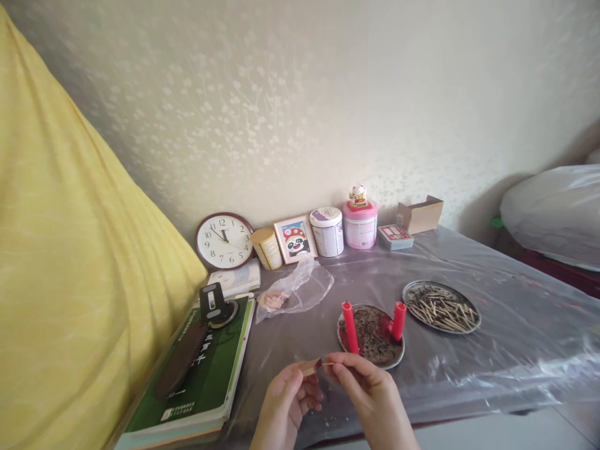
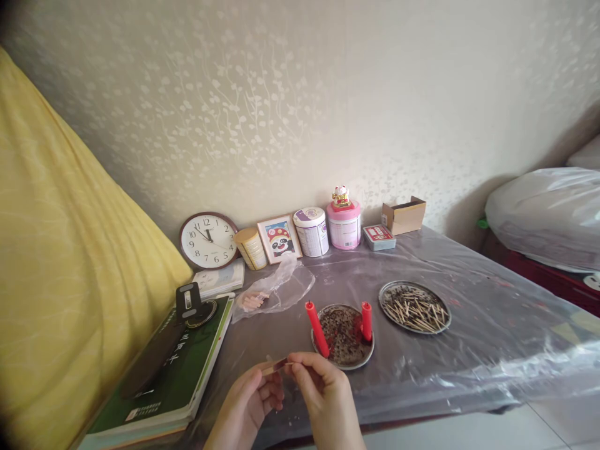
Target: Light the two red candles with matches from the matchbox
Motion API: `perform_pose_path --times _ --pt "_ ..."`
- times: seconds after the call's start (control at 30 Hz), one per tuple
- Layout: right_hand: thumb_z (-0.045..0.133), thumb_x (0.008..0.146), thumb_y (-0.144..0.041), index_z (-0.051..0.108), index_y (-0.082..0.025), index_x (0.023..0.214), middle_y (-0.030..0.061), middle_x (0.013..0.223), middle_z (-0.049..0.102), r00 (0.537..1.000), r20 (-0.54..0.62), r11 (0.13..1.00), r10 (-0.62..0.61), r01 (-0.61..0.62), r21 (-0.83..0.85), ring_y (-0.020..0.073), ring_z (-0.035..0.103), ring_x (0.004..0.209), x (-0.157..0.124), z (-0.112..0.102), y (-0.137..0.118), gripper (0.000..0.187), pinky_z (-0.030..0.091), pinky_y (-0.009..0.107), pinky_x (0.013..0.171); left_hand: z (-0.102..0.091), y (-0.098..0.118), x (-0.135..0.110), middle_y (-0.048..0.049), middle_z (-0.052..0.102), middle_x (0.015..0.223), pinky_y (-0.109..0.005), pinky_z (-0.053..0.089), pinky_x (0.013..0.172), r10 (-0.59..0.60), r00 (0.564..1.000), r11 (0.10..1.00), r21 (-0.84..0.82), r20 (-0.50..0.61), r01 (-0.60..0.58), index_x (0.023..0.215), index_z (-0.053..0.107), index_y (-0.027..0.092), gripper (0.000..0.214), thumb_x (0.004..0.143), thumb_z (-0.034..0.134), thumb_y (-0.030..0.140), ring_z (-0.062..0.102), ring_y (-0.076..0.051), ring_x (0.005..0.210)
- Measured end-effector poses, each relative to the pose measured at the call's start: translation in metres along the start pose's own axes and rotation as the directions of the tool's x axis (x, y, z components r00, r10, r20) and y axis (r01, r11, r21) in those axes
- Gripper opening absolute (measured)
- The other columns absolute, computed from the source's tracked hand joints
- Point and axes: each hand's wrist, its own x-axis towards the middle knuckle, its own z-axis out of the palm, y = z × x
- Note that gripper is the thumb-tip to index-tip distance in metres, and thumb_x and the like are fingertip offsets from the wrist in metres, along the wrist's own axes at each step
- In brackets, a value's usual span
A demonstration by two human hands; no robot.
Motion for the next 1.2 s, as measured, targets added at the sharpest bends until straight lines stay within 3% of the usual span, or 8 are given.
perform_pose_path --times 0.5,0.77,1.2 --pt "0.074 0.069 -0.051 0.072 -0.017 0.08 0.0083 0.074 0.072 0.995 -0.063 0.992 0.081 -0.074 0.098 0.0197 0.067 0.068 0.004 -0.002 -0.012 0.036 0.055 0.024 0.066 -0.007 -0.008 -0.001 -0.0094 0.067 0.078 -0.03 0.046 0.06 -0.067 0.992 0.996 -0.059 0.103 0.074 0.092 0.073 0.012 0.041 0.068 0.076 0.044 0.061 -0.019 0.067" --pt "0.076 0.067 -0.048 0.073 -0.017 0.077 0.0062 0.075 0.071 0.993 -0.089 0.994 0.082 -0.076 0.075 0.016 0.063 0.068 0.005 -0.003 -0.003 0.033 0.051 0.019 0.064 -0.006 -0.007 -0.002 -0.0089 0.066 0.077 -0.031 0.046 0.06 -0.048 0.993 0.994 -0.09 0.103 0.058 0.094 0.073 0.012 0.041 0.068 0.076 0.044 0.061 -0.019 0.068" --pt "0.077 0.065 -0.048 0.072 -0.016 0.077 0.0078 0.075 0.071 0.99 -0.115 0.992 0.08 -0.069 0.102 0.018 0.065 0.069 0.003 -0.002 -0.006 0.034 0.053 0.021 0.065 -0.007 -0.009 0.0 -0.0074 0.066 0.077 -0.029 0.046 0.059 -0.032 0.992 0.997 -0.071 0.126 0.041 0.089 0.073 0.014 0.039 0.064 0.079 0.043 0.062 -0.019 0.067"
